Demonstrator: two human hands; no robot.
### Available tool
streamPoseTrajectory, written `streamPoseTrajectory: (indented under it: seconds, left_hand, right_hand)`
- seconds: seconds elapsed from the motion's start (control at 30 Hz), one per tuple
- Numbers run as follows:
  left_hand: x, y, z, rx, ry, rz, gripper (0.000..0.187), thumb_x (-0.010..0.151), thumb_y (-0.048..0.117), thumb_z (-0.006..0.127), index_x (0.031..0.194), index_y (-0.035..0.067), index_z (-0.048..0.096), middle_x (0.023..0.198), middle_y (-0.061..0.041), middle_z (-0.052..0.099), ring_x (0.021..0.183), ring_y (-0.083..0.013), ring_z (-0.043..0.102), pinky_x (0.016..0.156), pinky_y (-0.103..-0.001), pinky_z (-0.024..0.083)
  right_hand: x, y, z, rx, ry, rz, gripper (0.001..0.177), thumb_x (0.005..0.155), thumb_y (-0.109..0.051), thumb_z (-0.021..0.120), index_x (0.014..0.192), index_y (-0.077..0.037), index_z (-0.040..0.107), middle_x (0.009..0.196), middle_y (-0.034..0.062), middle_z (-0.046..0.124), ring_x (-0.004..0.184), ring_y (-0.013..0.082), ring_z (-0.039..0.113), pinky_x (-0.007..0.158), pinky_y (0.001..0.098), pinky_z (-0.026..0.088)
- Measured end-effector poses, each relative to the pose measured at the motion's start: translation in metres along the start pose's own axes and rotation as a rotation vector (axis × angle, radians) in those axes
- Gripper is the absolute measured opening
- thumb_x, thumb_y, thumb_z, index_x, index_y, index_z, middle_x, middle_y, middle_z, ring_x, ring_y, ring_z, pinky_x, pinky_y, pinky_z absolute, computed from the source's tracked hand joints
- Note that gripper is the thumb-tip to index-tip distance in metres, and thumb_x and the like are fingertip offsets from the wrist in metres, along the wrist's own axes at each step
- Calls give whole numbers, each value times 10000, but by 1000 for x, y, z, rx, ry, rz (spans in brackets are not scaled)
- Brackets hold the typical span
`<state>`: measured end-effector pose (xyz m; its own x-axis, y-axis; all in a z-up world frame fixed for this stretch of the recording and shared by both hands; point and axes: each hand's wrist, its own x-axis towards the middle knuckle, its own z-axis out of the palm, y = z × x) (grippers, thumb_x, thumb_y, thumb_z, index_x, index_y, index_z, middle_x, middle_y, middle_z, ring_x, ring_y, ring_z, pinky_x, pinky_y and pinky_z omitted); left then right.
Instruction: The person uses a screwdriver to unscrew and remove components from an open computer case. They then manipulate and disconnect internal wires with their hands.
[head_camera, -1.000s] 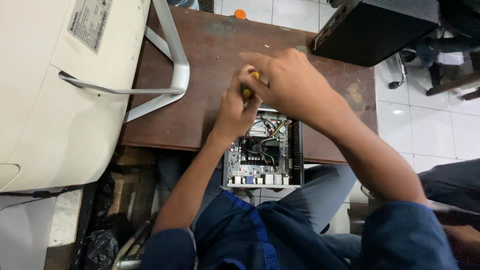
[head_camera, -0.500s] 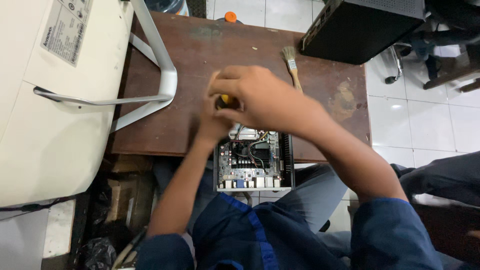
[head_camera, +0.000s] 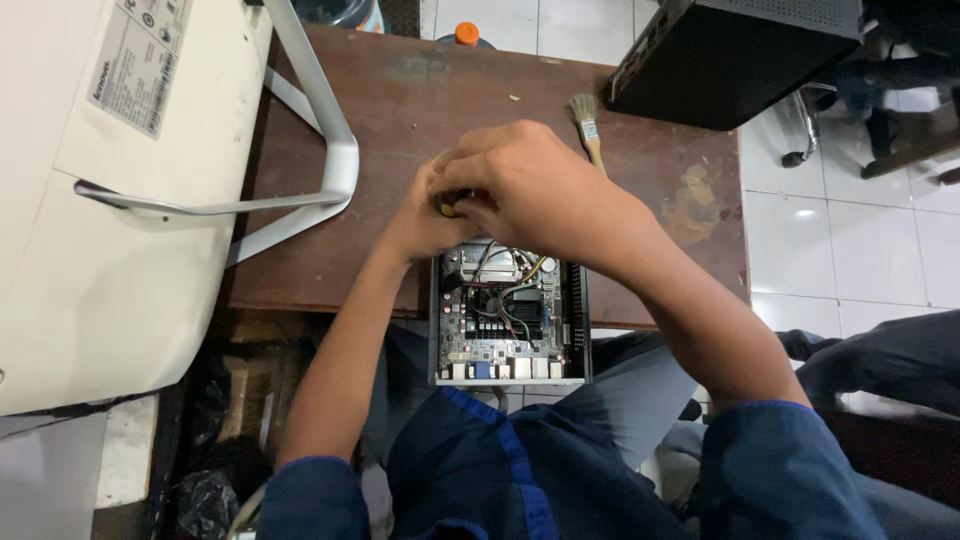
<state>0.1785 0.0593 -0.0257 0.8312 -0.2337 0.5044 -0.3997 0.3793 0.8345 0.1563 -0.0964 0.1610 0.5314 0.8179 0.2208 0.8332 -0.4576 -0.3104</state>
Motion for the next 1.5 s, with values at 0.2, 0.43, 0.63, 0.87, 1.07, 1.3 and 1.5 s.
streamPoseTrajectory:
  seconds: [0.2,0.43,0.63,0.87,1.07,1.3,1.5]
  left_hand:
    - [-14,16,39,543,466,102,151,765,57,719,858,114,616,709,-106,601,725,-92,563,647,-251,450]
    - [3,29,35,503,536,92,259,838,10,775,744,97,549,581,-37,514,587,-123,519,639,-265,459]
    - [2,38,37,422,495,58,432,1019,183,728,645,137,517,480,31,482,493,-57,458,527,-228,357]
    - [12,18,33,300,-35,-122,455,1010,428,618,645,162,557,515,3,481,559,-110,435,558,-258,412]
    - [12,25,43,232,15,79,442,1016,427,577,734,98,659,618,-53,592,608,-152,562,597,-277,465]
    - [-16,59,68,464,313,96,511,1139,367,359,864,57,660,587,-68,578,495,-162,571,479,-258,474]
    - [-5,33,34,467,395,154,398,986,396,668,723,99,639,459,6,467,442,-104,439,435,-251,379]
  right_hand:
    - [0,8,19,-63,-21,12,124,825,-118,827,919,-171,765,924,53,777,900,359,779,755,476,626]
    - [-39,43,54,266,390,99,213,1098,-200,698,1266,-80,750,1084,143,799,1012,381,781,801,450,654]
    - [-85,85,158,-294,132,416,376,1151,-438,471,1036,-179,719,827,87,705,791,353,747,686,479,593]
    - [-95,99,175,-315,122,389,335,1105,-373,481,934,-168,685,763,74,698,774,341,737,659,466,589]
    - [-93,93,166,-289,130,398,337,1065,-350,498,907,-150,720,770,82,696,785,332,727,674,464,582]
    - [-84,81,156,-221,133,412,338,1101,-367,500,1013,-163,755,812,102,736,836,338,759,723,463,594]
    - [-89,67,155,-244,115,470,338,1131,-375,478,1048,-175,737,843,84,732,871,326,752,751,452,594]
